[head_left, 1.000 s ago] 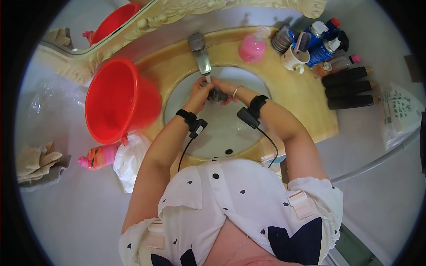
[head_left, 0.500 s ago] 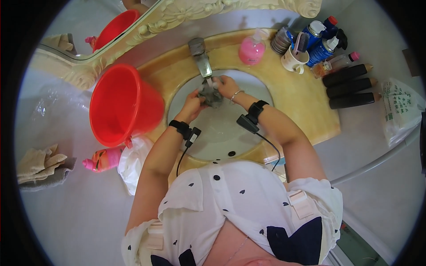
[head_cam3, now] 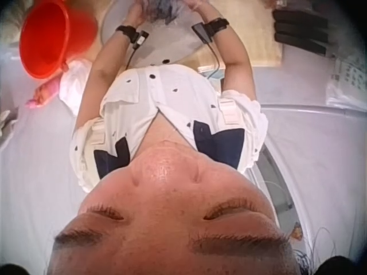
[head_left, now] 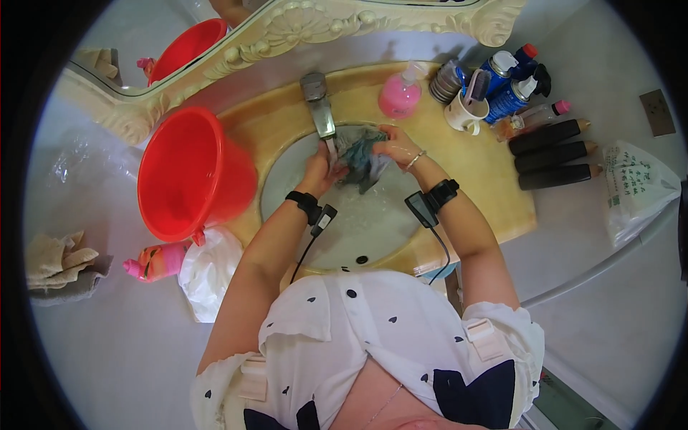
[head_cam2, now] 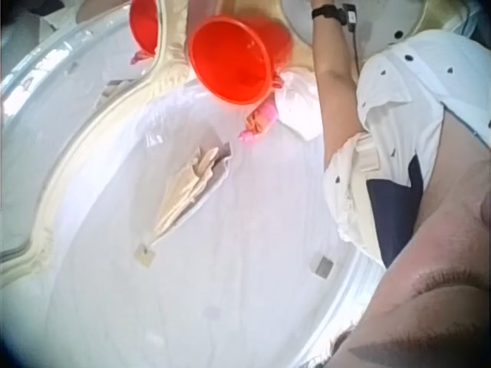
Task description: Washing a rag in a red bucket and rinsing it under a sink faucet.
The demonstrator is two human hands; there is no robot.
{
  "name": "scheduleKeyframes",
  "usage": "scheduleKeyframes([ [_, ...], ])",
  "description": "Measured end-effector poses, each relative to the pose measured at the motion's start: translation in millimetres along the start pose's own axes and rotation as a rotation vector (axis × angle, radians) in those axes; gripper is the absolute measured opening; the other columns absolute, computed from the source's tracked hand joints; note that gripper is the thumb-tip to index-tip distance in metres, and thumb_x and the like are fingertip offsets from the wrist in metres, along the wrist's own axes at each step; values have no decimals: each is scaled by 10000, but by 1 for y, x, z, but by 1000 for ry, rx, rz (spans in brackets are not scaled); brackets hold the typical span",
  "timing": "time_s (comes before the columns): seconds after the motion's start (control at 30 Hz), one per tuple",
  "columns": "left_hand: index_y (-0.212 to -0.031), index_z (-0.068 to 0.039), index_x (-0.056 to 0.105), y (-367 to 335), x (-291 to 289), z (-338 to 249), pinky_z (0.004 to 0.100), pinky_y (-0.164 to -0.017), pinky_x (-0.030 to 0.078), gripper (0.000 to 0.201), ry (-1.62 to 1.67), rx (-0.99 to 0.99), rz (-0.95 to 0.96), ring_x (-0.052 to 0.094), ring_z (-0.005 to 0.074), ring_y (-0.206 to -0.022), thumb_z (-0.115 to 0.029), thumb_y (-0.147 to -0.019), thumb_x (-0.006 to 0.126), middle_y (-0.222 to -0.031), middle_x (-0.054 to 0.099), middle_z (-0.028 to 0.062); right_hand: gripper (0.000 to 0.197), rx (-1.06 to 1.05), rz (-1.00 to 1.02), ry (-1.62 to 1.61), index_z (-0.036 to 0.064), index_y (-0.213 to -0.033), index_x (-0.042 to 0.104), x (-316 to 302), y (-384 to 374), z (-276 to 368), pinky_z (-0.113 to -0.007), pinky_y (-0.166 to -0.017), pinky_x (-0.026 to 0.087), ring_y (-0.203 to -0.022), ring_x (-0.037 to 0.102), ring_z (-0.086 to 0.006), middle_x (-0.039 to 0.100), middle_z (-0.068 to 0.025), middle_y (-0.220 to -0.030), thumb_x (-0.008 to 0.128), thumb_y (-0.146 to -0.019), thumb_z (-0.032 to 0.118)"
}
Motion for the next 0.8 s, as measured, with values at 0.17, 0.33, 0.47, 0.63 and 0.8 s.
scheduleKeyframes([
  [0.17, -1044, -173, 485, -2, 22, 16, 362, -685, 398, 235, -25, -203, -57, 460, 149, -722, -298, -846, 477, -851, 477, 3, 278, -16, -34, -351, -25, -959, 573, -6, 12, 32, -266, -654, 473, -747, 573, -141, 607, -69, -844, 650, -734, 118],
  [0.33, -1088, -150, 485, 15, 55, -27, 319, -725, 397, 296, -400, 180, 100, 481, 126, -739, -310, -840, 476, -832, 517, -8, 351, 163, -26, -288, -41, -935, 576, 21, 7, 31, -287, -646, 491, -730, 594, -169, 609, -90, -848, 650, -789, 269],
  [0.47, -1091, -97, 479, -3, -28, -25, 275, -758, 392, 330, -861, 117, -227, 494, 121, -816, -337, -869, 435, -906, 528, 7, 297, 305, -68, -320, -54, -875, 579, 40, 7, 19, -287, -631, 504, -699, 604, -165, 613, -77, -804, 614, -816, 235],
  [0.63, -910, 9, 555, 59, 53, -67, 307, -736, 425, 320, -569, 652, 41, 544, 179, -812, -306, -847, 554, -816, 587, 107, 324, 212, -15, -280, -75, -861, 593, 54, -7, -5, -311, -582, 480, -675, 593, -195, 609, -114, -793, 543, -840, 244],
  [0.8, -969, -13, 532, 45, 42, -64, 253, -708, 418, 261, -869, 674, 164, 496, 94, -797, -243, -852, 569, -827, 546, 17, 425, 202, -157, 206, -76, -849, 604, 18, -13, -8, -328, -657, 473, -703, 597, -223, 617, -163, -808, 513, -842, 339],
])
Point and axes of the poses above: each hand's wrist, its own y-axis away from the middle knuckle, its own x-axis out of the palm, z = x × y, the point moved 9 cm from there along -y, towards the middle knuckle
